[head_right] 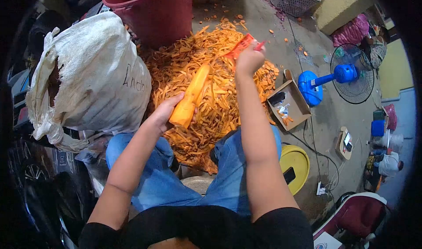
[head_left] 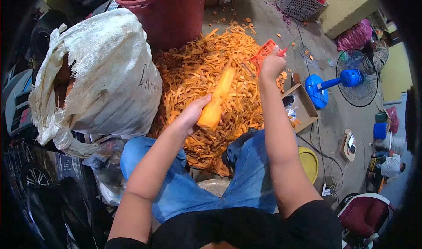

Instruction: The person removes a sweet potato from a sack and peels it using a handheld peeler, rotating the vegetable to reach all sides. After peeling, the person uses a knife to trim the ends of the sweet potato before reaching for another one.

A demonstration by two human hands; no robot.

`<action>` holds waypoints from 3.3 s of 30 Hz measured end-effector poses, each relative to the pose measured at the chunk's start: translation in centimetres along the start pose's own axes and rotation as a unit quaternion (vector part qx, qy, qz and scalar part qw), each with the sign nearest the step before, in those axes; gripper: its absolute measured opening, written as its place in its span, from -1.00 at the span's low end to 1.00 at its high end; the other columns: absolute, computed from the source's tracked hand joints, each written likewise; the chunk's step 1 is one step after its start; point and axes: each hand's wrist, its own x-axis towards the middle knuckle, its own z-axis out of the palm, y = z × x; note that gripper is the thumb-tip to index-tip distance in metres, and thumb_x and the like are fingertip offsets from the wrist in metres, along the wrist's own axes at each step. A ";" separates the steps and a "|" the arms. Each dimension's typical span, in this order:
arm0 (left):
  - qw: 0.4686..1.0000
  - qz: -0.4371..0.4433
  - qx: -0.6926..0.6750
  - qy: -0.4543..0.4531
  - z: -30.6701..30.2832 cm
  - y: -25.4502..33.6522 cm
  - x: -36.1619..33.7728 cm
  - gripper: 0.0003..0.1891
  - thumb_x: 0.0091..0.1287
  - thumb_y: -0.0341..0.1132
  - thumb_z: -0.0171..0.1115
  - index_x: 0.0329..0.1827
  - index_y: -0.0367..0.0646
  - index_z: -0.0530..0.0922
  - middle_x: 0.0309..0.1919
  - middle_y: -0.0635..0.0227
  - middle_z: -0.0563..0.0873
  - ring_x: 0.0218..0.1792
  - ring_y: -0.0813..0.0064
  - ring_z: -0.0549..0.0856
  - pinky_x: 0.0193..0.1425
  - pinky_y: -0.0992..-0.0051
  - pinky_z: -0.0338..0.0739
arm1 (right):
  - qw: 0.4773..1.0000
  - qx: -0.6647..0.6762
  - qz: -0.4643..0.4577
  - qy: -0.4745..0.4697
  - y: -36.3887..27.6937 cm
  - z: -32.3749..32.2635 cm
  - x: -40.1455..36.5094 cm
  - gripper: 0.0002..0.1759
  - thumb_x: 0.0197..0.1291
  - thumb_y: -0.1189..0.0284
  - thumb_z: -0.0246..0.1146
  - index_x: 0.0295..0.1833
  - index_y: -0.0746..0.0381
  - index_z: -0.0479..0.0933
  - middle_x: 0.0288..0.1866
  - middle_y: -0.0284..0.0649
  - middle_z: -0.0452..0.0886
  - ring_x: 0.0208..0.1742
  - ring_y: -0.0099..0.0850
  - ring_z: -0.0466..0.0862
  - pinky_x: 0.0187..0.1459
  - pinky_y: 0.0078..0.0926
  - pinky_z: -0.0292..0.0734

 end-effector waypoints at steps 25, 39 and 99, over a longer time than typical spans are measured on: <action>0.993 0.059 -0.057 0.089 -1.0 0.0 1.0 -0.65 0.27 -0.15 -0.28 -0.13 -0.25 0.33 -0.46 0.21 0.56 -0.53 0.38 0.57 -0.44 0.47 0.50 | 0.952 0.065 -0.156 -0.256 -1.4 0.1 -10.4 -0.79 0.10 0.35 0.01 -0.40 0.29 0.38 -0.59 -0.22 0.44 -0.56 -0.42 0.41 -0.49 -0.48 0.30; 0.992 0.016 -0.112 -0.049 -1.2 0.7 0.0 -0.57 0.27 -0.04 -0.31 -0.04 -0.20 0.28 -0.37 0.13 0.54 -0.47 0.35 0.58 -0.37 0.46 0.50 | 0.974 0.197 0.039 -0.102 -1.5 0.3 -3.6 -0.72 0.11 0.33 0.02 -0.48 0.34 0.36 -0.62 -0.33 0.39 -0.60 -0.56 0.35 -0.52 -0.55 0.25; 0.994 -0.021 -0.105 0.021 0.0 -0.3 0.8 -0.63 0.24 -0.09 -0.21 -0.11 -0.20 0.35 -0.39 0.21 0.57 -0.46 0.40 0.60 -0.45 0.48 0.52 | 0.978 0.037 -0.150 -0.138 -0.9 1.1 -6.3 -0.78 0.08 0.39 0.03 -0.45 0.35 0.35 -0.70 -0.15 0.39 -0.66 -0.36 0.37 -0.55 -0.43 0.25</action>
